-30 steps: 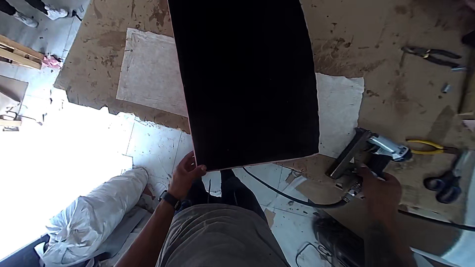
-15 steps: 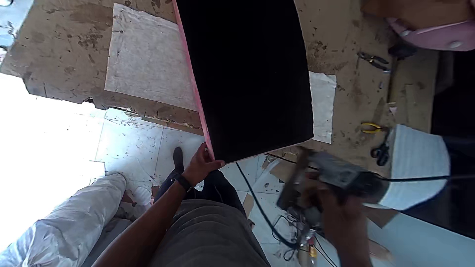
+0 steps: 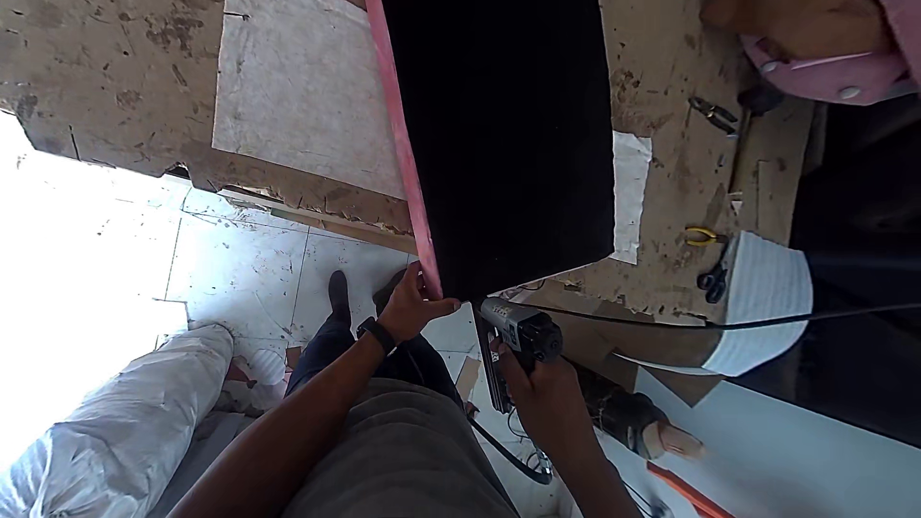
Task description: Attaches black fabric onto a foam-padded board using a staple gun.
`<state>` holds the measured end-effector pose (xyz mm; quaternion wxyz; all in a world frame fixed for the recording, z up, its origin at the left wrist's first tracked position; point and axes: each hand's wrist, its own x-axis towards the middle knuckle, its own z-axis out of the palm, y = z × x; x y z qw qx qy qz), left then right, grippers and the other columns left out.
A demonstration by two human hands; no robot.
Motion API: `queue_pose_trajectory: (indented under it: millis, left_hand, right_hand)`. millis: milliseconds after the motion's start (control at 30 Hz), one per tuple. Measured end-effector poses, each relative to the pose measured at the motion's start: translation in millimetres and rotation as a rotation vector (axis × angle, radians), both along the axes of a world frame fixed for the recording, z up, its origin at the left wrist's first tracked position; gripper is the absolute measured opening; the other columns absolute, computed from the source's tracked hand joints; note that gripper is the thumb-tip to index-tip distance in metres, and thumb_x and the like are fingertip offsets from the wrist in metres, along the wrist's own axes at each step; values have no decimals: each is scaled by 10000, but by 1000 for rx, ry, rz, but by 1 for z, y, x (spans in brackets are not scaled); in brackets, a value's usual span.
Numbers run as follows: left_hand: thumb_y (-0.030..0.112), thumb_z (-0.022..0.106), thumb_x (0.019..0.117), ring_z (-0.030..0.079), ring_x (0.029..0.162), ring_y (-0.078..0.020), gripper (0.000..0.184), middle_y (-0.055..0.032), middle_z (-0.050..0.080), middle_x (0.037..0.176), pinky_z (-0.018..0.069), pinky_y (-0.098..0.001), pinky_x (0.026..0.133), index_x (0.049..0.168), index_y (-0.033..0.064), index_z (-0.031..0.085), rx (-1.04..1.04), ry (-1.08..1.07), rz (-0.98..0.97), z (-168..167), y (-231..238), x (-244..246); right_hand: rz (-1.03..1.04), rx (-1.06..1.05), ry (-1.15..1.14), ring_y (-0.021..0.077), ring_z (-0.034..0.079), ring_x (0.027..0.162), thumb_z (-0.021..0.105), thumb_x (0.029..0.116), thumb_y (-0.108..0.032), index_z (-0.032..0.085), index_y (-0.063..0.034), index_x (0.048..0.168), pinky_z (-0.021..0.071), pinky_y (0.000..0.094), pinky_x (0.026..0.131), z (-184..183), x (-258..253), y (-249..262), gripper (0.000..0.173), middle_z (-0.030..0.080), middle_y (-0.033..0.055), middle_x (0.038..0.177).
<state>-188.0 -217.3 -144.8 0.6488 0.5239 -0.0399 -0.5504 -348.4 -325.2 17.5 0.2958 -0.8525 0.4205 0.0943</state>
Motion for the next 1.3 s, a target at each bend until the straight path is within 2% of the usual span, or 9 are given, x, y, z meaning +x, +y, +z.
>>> queue_pose_trajectory:
  millis: [100, 200, 300, 533, 700, 833, 933, 1033, 1300]
  left_hand:
    - [172, 920, 767, 727, 1085, -230, 939, -86, 716, 1236, 618, -447, 952, 1510, 130, 347, -9, -12, -21, -2, 1, 2]
    - [162, 920, 767, 728, 1082, -237, 939, -87, 716, 1235, 618, -448, 952, 1509, 132, 346, -37, -14, -43, -3, 2, 4]
    - [178, 927, 763, 740, 1043, -241, 936, -87, 721, 1217, 637, -445, 919, 1499, 137, 351, -58, -12, -80, 0, 3, 10]
    - [159, 903, 793, 757, 954, -279, 899, -120, 724, 1192, 657, -449, 846, 1501, 137, 350, -68, 40, -99, 5, 3, 12]
    - [153, 881, 819, 756, 927, -300, 869, -137, 709, 1214, 660, -452, 805, 1504, 143, 346, -77, 59, -103, 4, 8, 11]
    - [180, 870, 832, 753, 941, -300, 851, -133, 710, 1223, 656, -460, 801, 1509, 147, 354, -77, 47, -108, 0, 10, 11]
    - [163, 873, 829, 753, 955, -302, 868, -132, 709, 1229, 659, -456, 803, 1517, 145, 344, -92, 44, -102, 0, 10, 9]
    - [147, 880, 820, 753, 934, -311, 865, -135, 706, 1229, 661, -462, 801, 1507, 143, 354, -103, 58, -101, 3, 8, 11]
    - [95, 863, 828, 746, 960, -324, 851, -149, 698, 1230, 655, -471, 824, 1508, 131, 353, -152, 78, -96, 3, 8, 11]
  right_hand:
    - [33, -58, 61, 49, 586, 551, 534, 1007, -435, 665, -165, 1021, 530, 277, 509, 3, 6, 2, 300, 613, -73, 688]
    - [-49, 80, 29, 88, 617, 515, 538, 1024, -421, 684, -185, 1044, 569, 303, 476, 4, 2, -4, 279, 637, -56, 671]
    - [-120, 186, -78, 137, 621, 499, 543, 1025, -367, 700, -164, 1092, 567, 318, 446, 8, 0, -3, 265, 656, -27, 681]
    - [-81, 178, -69, 117, 615, 507, 542, 1029, -386, 680, -185, 1112, 561, 311, 451, 8, -2, 4, 258, 654, -46, 700]
    - [-84, 192, -106, 128, 626, 528, 546, 1027, -332, 692, -180, 1098, 570, 311, 472, 3, -2, 8, 222, 673, -35, 738]
    - [-73, 115, -60, 97, 599, 505, 546, 1020, -374, 694, -182, 1016, 549, 302, 456, -5, -4, 13, 243, 642, -59, 686]
    - [-131, 199, -69, 139, 615, 500, 544, 1019, -341, 710, -175, 1058, 558, 317, 455, 0, -4, 10, 237, 642, -22, 658]
    - [-207, 288, -193, 194, 594, 469, 529, 1038, -275, 723, -132, 1123, 536, 326, 428, 8, -5, 6, 255, 645, 49, 647]
    - [-157, 289, -158, 161, 582, 465, 530, 1038, -300, 717, -146, 1094, 517, 302, 409, 14, 7, 18, 249, 625, 11, 637]
